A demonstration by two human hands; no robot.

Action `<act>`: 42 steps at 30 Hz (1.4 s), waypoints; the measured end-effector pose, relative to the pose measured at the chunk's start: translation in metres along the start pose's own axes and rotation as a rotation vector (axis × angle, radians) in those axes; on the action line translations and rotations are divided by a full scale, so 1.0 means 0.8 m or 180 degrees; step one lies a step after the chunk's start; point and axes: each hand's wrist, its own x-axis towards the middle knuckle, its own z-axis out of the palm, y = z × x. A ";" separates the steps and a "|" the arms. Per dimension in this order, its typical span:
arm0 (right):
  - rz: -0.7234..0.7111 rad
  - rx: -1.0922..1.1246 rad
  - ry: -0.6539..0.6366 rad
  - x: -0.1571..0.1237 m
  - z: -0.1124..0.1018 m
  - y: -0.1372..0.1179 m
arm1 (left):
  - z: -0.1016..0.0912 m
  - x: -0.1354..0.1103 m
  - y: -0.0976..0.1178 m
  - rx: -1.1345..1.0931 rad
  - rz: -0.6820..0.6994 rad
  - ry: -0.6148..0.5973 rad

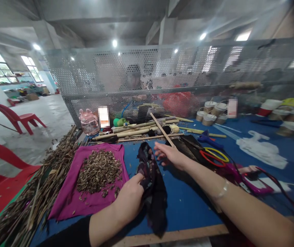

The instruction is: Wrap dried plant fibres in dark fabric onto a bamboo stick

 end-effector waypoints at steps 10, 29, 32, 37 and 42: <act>-0.0715 -0.0359 0.0355 0.015 0.040 -0.004 | 0.001 0.007 -0.016 -0.0073 0.0021 0.0704; -0.1252 -0.0521 0.0772 0.028 0.007 -0.005 | -0.026 0.004 -0.022 0.1471 0.1056 -0.0595; -0.1341 -0.0362 0.0837 0.011 0.017 -0.013 | -0.031 0.015 -0.021 0.1479 0.0796 -0.0550; -0.1169 -0.0165 0.0620 -0.022 0.054 -0.007 | -0.034 0.029 -0.021 0.1390 0.0531 -0.0666; -0.1014 0.0171 0.0828 -0.028 0.063 0.013 | -0.030 0.026 -0.026 0.0806 0.0677 -0.0265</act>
